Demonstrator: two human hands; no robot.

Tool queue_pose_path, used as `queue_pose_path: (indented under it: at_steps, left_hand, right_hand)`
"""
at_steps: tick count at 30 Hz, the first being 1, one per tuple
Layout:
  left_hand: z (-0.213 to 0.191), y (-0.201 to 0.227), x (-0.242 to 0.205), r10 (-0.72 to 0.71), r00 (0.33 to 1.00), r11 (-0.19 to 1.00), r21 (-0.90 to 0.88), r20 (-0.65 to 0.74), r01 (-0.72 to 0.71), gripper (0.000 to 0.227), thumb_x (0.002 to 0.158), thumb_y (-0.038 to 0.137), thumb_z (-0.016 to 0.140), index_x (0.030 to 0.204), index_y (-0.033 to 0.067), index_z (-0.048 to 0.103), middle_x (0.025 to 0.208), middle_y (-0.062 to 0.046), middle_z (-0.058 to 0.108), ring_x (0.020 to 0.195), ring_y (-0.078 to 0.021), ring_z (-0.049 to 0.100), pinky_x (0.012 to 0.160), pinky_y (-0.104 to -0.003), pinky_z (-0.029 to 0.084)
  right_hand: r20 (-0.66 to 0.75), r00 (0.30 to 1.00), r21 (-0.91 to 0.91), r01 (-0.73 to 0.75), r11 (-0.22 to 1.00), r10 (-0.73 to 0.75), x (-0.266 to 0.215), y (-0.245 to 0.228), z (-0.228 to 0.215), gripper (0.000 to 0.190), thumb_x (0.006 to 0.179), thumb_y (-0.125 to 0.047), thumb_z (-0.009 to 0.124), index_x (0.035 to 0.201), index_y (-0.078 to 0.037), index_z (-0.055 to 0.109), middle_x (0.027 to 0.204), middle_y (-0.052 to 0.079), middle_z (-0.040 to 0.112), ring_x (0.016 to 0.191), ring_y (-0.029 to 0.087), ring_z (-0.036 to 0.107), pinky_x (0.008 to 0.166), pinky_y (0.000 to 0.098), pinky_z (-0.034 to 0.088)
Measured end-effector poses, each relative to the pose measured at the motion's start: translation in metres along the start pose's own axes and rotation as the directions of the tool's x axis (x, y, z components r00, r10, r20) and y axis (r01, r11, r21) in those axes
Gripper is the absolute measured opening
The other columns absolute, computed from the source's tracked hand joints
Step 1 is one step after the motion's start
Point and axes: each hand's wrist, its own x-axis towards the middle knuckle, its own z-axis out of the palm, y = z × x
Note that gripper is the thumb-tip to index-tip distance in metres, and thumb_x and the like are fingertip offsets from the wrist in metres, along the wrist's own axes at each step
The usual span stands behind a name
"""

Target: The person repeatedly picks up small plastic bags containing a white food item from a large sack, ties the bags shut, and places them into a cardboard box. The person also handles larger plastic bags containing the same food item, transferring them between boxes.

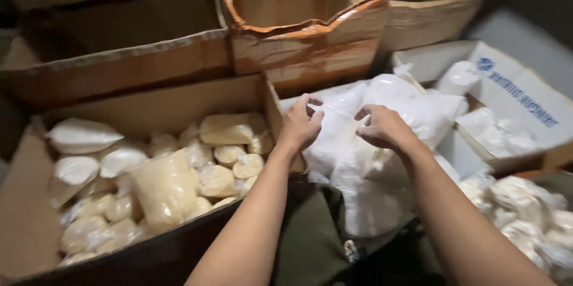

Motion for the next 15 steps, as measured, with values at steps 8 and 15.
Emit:
queue_pose_path:
  at_steps: [8, 15]
  left_hand:
    - [-0.097, -0.066, -0.009, -0.085, 0.972, 0.995, 0.023, -0.22, 0.092, 0.024, 0.084, 0.016, 0.068, 0.107, 0.0083, 0.07, 0.087, -0.01, 0.076, 0.083, -0.0234, 0.074, 0.08, -0.036, 0.059]
    - [-0.171, -0.121, -0.029, -0.155, 0.935, 0.97, 0.13, -0.32, 0.206, 0.023, 0.085, 0.018, 0.071, 0.107, 0.0103, 0.068, 0.088, -0.01, 0.075, 0.084, -0.0253, 0.073, 0.081, -0.038, 0.057]
  right_hand:
    - [0.107, 0.965, 0.059, 0.236, 0.97, -0.241, 0.051, -0.091, 0.069, 0.04, 0.075, -0.025, 0.075, 0.113, -0.012, 0.075, 0.099, 0.017, 0.076, 0.095, 0.034, 0.073, 0.086, 0.0409, 0.057]
    - [0.245, 0.818, 0.155, 0.497, 0.854, -0.521, 0.075, -0.194, 0.141, 0.033, 0.074, -0.024, 0.078, 0.104, -0.011, 0.075, 0.095, 0.012, 0.077, 0.09, 0.029, 0.074, 0.08, 0.0397, 0.058]
